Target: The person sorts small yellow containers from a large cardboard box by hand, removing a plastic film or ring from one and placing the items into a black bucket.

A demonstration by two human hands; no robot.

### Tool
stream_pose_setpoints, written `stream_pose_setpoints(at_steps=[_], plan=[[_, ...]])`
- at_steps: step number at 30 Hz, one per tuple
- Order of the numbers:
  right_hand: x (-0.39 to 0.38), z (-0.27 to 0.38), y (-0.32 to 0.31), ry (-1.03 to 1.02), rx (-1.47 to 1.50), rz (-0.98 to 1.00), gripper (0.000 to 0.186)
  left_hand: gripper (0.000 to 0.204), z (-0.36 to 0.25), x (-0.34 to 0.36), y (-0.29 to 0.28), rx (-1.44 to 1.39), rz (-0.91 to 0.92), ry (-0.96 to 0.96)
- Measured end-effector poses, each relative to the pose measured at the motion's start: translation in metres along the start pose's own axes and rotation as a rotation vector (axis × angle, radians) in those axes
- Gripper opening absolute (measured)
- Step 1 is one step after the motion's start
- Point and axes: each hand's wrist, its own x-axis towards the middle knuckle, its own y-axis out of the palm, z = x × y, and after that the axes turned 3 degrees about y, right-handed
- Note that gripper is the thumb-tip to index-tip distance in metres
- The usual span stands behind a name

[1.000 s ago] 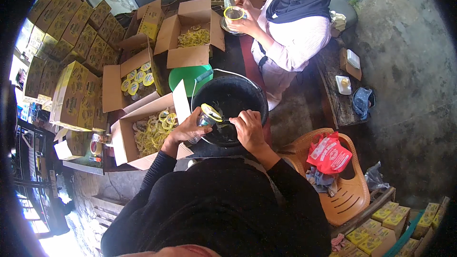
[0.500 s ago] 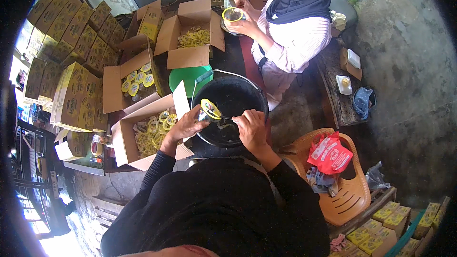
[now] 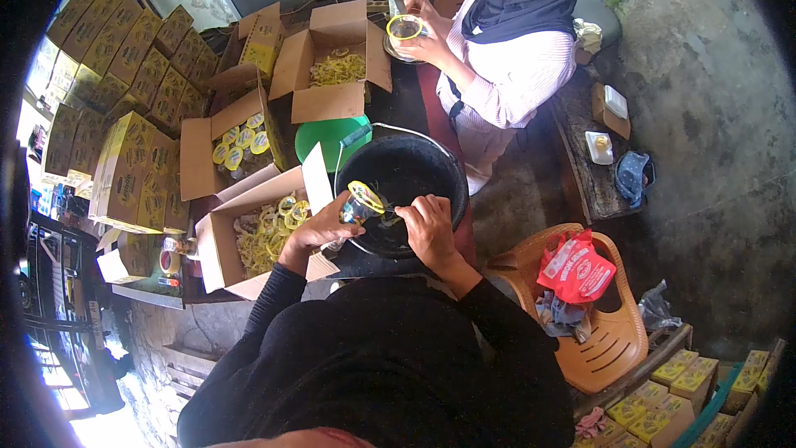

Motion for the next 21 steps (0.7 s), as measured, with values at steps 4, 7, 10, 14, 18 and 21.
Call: stream_pose_setpoints(at_steps=[4,7,10,14,18,21], plan=[[0.003,-0.008,0.001,0.167,0.148,0.025,0.021,0.062,0.005,0.002,0.002,-0.001,-0.041,-0.038],[0.002,-0.009,-0.004,0.175,0.124,0.036,0.021,0.051,-0.007,0.0,0.008,0.503,-0.24,0.26],[0.0,-0.007,-0.006,0.133,0.084,0.03,0.021,0.046,-0.019,-0.003,0.01,0.473,-0.251,0.206],[-0.004,-0.003,-0.004,0.078,0.049,0.003,0.021,0.048,-0.004,-0.002,0.003,0.407,-0.121,0.214],[-0.005,0.002,-0.004,0.028,0.022,0.006,0.022,0.049,0.001,-0.005,0.002,0.005,0.04,0.053],[-0.002,-0.002,-0.004,0.075,0.082,-0.007,0.022,0.049,-0.003,-0.005,0.001,-0.036,0.053,0.115]])
